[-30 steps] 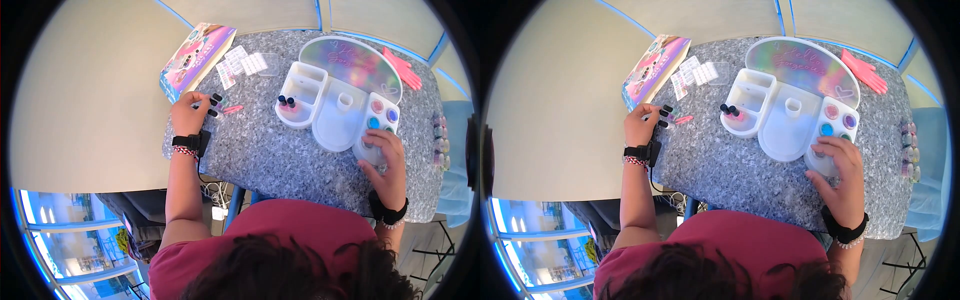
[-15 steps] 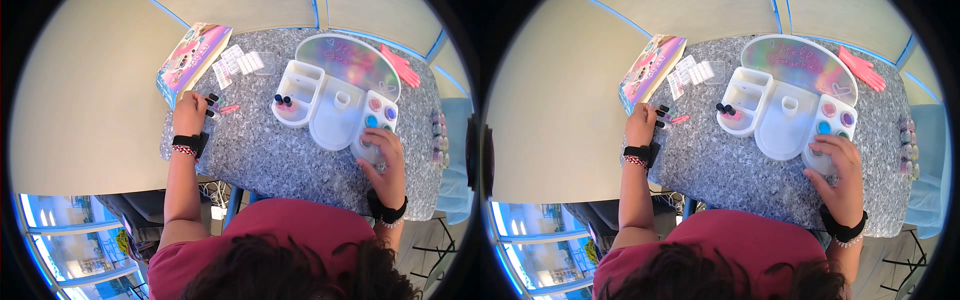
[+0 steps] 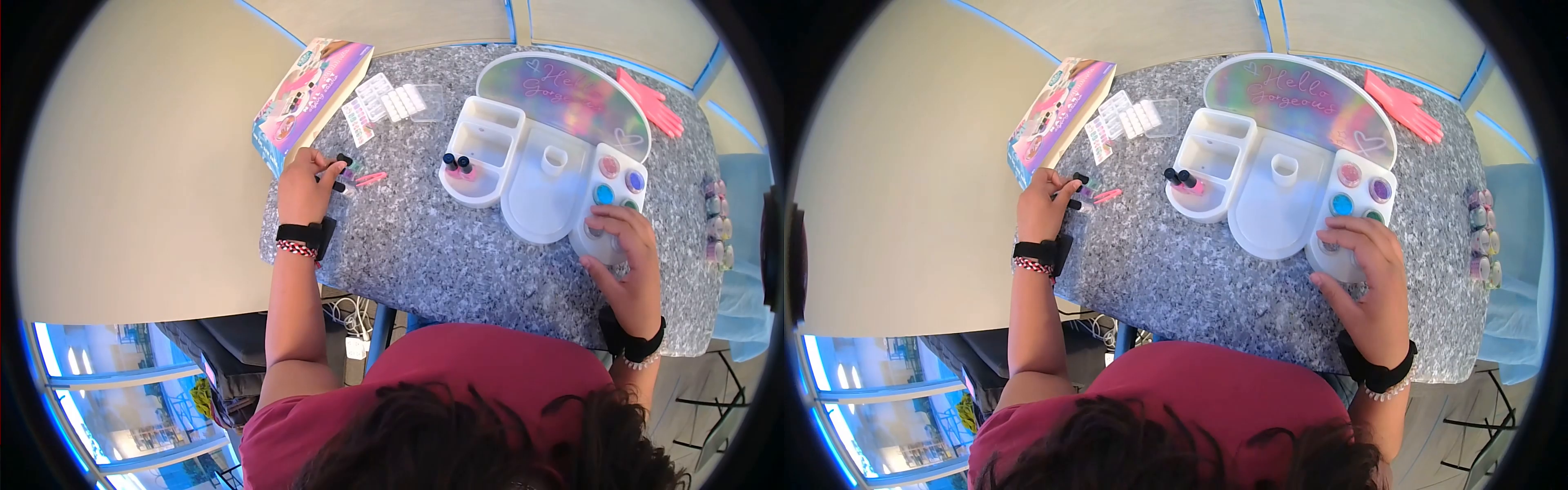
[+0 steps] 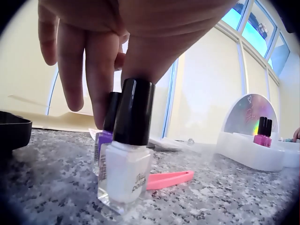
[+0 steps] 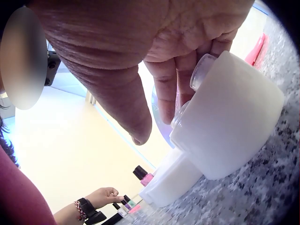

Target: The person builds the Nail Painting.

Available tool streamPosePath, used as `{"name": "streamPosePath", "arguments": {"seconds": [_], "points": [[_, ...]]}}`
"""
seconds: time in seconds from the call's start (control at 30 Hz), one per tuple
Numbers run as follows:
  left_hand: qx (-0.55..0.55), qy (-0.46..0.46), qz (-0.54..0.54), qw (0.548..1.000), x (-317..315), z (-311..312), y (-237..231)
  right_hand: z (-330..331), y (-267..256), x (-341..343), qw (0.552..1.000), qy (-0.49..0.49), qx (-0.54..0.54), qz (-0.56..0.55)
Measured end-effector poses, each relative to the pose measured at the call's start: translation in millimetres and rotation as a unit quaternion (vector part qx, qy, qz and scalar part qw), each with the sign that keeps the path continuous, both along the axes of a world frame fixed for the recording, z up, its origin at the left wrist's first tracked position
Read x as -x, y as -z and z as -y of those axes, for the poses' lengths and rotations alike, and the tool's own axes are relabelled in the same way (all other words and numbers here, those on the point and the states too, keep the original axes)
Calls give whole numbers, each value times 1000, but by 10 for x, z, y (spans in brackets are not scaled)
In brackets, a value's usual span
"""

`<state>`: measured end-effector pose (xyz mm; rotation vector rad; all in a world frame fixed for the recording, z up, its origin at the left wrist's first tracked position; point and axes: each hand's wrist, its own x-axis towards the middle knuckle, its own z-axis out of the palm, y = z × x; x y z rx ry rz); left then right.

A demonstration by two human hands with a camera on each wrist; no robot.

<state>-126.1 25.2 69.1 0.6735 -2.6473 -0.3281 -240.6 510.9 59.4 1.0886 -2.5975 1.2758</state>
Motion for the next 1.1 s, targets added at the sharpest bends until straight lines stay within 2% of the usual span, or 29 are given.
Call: {"name": "streamPosePath", "arguments": {"seconds": [0.17, 0.23, 0.3, 0.37, 0.4, 0.47, 0.5, 0.57, 0.6, 0.67, 0.7, 0.77, 0.9, 1.1], "points": [[-18, -38, -1, 999, 36, -70, -88, -2, 9, 2, 1000, 3, 2, 3], [73, -73, 15, 995, 32, -74, -132, -10, 5, 13, 1000, -2, 6, -3], [99, -80, -14, 992, 16, -183, -224, -8, -19, 3, 1000, 2, 0, -1], [133, -18, -138, 981, 27, -419, -411, -1, -37, 0, 1000, 7, -6, 0], [128, -15, -139, 982, 45, -605, -485, -2, -37, 1, 1000, 3, -4, -1], [-95, 87, -210, 969, 149, -1059, -566, -5, -40, 9, 1000, 3, -7, -4], [-100, 89, -211, 968, 209, -1215, -579, -2, -37, 9, 1000, 1, -3, -3], [77, 236, -158, 956, 314, -1460, -578, -7, -20, 18, 1000, 1, 0, -5], [76, 237, -160, 955, 381, -1550, -533, -11, -10, 23, 1000, -1, 4, -3], [54, 330, -125, 934, 555, -1652, -427, -18, -8, 21, 1000, -4, 7, -4], [54, 330, -127, 934, 621, -1654, -367, -16, -14, 17, 1000, -4, 7, -4], [46, 365, -63, 928, 743, -1615, -207, -18, -20, 22, 1000, -4, 8, -7], [83, 376, -61, 921, 814, -1526, -147, -22, -16, 20, 1000, -4, 7, -8], [67, 372, -34, 925, 772, -1448, -63, -20, -9, 31, 1000, -6, 9, 0]]}}
